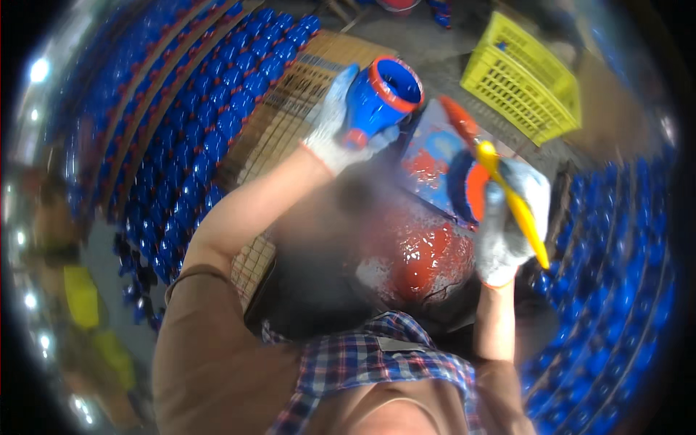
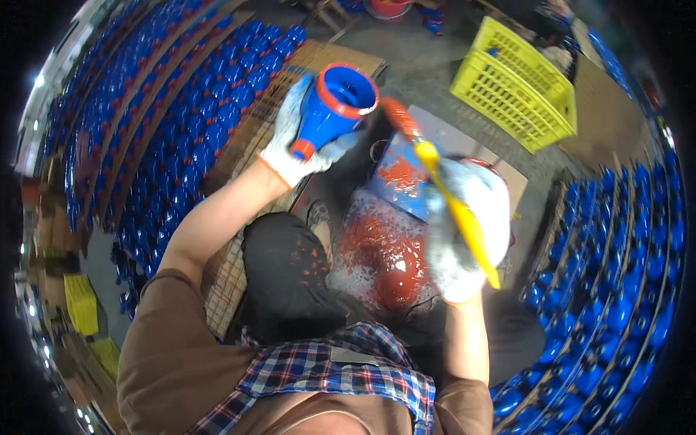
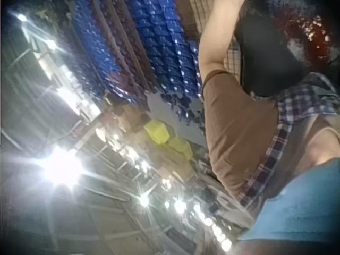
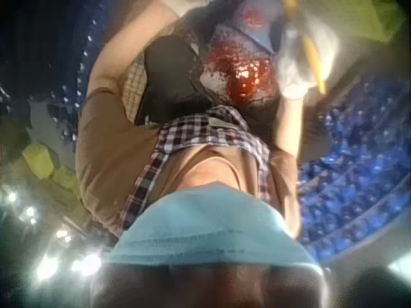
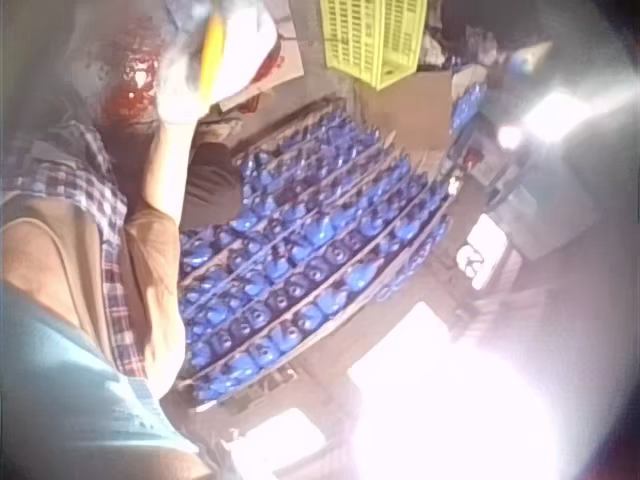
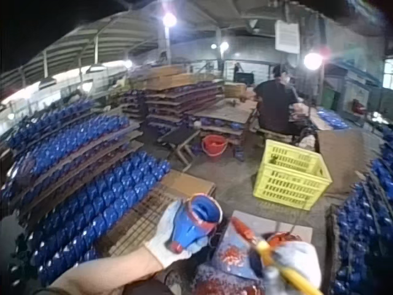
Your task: The recorder is painting a blue bulbous object with orange paint using a hand brush.
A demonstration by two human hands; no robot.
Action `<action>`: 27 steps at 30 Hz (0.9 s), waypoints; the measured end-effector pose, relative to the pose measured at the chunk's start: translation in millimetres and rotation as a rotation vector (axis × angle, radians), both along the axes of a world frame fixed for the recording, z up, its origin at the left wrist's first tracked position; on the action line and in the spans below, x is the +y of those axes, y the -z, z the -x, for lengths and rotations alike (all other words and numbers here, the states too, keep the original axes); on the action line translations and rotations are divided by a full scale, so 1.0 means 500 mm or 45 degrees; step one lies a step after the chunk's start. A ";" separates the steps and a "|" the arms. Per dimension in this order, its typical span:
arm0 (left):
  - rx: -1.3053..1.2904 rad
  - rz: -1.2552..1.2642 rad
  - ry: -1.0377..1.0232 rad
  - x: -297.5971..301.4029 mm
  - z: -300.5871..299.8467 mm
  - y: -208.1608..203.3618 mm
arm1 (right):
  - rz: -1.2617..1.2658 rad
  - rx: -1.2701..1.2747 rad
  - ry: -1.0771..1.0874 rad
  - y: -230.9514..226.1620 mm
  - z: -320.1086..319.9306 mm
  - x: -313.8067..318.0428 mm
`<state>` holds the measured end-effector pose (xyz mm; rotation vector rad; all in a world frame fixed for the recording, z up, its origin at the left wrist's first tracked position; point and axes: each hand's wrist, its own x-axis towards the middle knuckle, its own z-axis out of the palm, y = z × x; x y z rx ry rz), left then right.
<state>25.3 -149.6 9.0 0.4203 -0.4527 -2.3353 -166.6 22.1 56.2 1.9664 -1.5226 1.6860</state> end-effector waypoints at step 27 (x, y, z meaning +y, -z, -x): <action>-3.355 0.487 -0.156 0.085 -0.685 0.341 | -0.524 0.172 0.268 0.006 0.048 -0.060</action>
